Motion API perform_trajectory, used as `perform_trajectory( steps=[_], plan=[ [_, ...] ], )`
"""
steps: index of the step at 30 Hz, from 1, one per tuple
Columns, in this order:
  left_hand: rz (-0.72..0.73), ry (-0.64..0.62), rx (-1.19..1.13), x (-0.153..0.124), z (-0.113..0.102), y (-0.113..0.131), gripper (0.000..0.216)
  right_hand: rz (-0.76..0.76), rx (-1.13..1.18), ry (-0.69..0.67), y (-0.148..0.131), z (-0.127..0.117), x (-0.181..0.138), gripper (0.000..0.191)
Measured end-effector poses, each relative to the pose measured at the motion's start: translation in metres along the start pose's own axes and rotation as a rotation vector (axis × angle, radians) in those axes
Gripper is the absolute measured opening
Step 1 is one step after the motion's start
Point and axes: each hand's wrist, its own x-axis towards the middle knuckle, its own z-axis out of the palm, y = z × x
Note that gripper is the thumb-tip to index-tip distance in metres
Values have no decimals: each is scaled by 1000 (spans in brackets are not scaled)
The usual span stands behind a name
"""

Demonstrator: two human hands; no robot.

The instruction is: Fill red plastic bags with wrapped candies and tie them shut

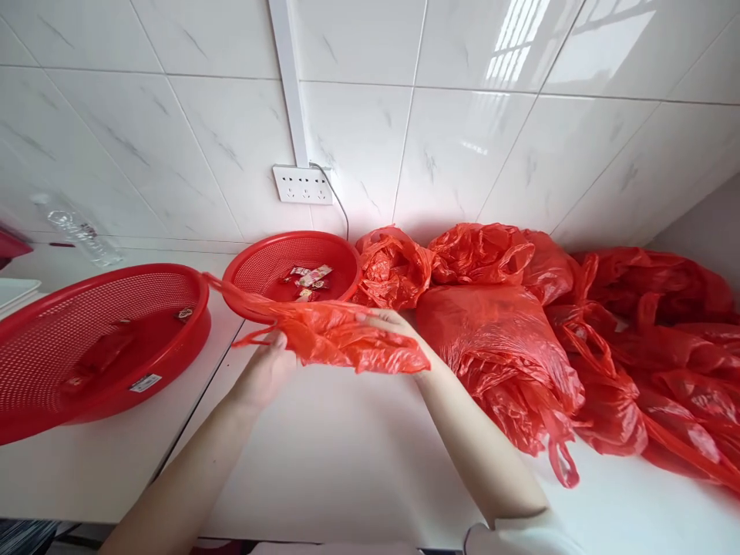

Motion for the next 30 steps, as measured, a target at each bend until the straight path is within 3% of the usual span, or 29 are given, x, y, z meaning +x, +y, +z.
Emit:
perform_trajectory(
  steps=[2, 3, 6, 8, 11, 14, 16, 20, 22, 25, 27, 30],
  plan=[
    [61, 192, 19, 1, 0, 2, 40, 19, 42, -155, 1, 7, -1, 37],
    [82, 274, 60, 0, -1, 3, 35, 2, 25, -159, 0, 8, -2, 36],
    [110, 389, 238, -6, -2, 8, 29, -160, -119, 73, -8, 12, -7, 27],
    [85, 371, 336, -11, 0, 8, 33, -284, -185, 113, -17, 21, -12, 26],
    [-16, 235, 352, -18, 7, 5, 36, -411, -259, -5, -24, 43, -17, 37],
    [-42, 221, 248, -24, 5, 0, 38, -398, -220, -28, -16, 56, -16, 19],
    [-38, 338, 144, -29, -3, -2, 39, -354, -76, 59, -6, 52, -14, 14],
    [23, 560, 99, -46, -33, -4, 43, -296, 235, 378, 13, 20, -15, 17],
    [52, 604, 249, -55, -47, -7, 40, -259, 295, 481, 19, 3, -18, 16],
    [103, 594, 641, -64, -55, -8, 32, -196, 270, 507, 22, -10, -24, 16],
    [246, 635, 888, -66, -51, -6, 26, -186, 220, 511, 20, -9, -26, 17],
    [577, 654, 1141, -61, -32, 3, 39, -217, 163, 474, 13, 2, -27, 17]
  ],
)
